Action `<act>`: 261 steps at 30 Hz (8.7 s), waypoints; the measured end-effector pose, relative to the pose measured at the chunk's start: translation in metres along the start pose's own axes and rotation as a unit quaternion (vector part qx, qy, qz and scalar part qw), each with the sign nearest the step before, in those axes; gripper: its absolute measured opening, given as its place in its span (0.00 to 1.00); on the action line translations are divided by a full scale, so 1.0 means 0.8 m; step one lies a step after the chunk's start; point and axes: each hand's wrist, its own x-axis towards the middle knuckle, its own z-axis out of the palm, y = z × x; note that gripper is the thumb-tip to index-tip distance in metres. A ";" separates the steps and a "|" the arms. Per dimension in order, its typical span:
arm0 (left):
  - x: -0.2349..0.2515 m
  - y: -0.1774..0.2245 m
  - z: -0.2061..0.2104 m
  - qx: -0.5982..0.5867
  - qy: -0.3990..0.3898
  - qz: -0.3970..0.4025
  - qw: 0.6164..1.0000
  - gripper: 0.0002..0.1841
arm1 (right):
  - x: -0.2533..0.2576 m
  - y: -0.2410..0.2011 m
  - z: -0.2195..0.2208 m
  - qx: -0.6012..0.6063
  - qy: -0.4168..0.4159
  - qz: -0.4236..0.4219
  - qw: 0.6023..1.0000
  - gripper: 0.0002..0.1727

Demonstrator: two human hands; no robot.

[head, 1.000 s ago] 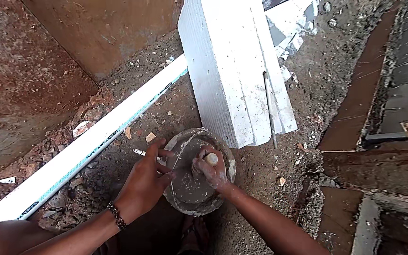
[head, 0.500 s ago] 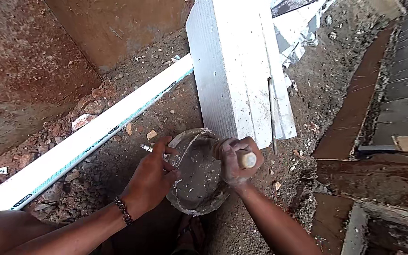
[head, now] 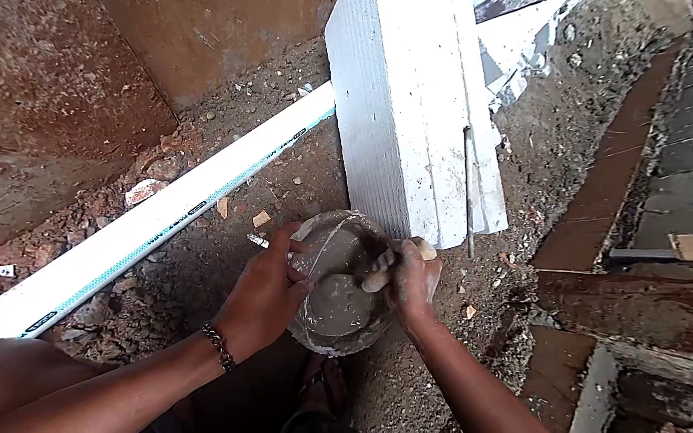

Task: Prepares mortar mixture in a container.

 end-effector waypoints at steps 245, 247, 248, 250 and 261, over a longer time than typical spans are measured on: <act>0.000 -0.012 0.008 -0.021 0.062 0.068 0.996 0.49 | 0.015 0.058 0.018 -0.165 -0.150 -0.310 0.924 0.08; -0.001 -0.006 0.005 -0.024 0.033 0.069 0.997 0.49 | 0.008 0.049 0.013 -0.193 -0.137 -0.240 0.942 0.07; -0.002 -0.005 0.004 -0.023 0.023 0.073 0.997 0.49 | 0.005 0.042 0.010 -0.208 -0.120 -0.192 0.951 0.07; -0.003 -0.004 0.002 -0.022 0.015 0.079 0.996 0.48 | -0.001 0.032 0.004 -0.214 -0.069 -0.091 0.970 0.07; -0.003 -0.002 0.002 -0.023 0.018 0.072 0.997 0.48 | -0.013 -0.042 0.009 0.185 -0.127 -0.123 0.967 0.07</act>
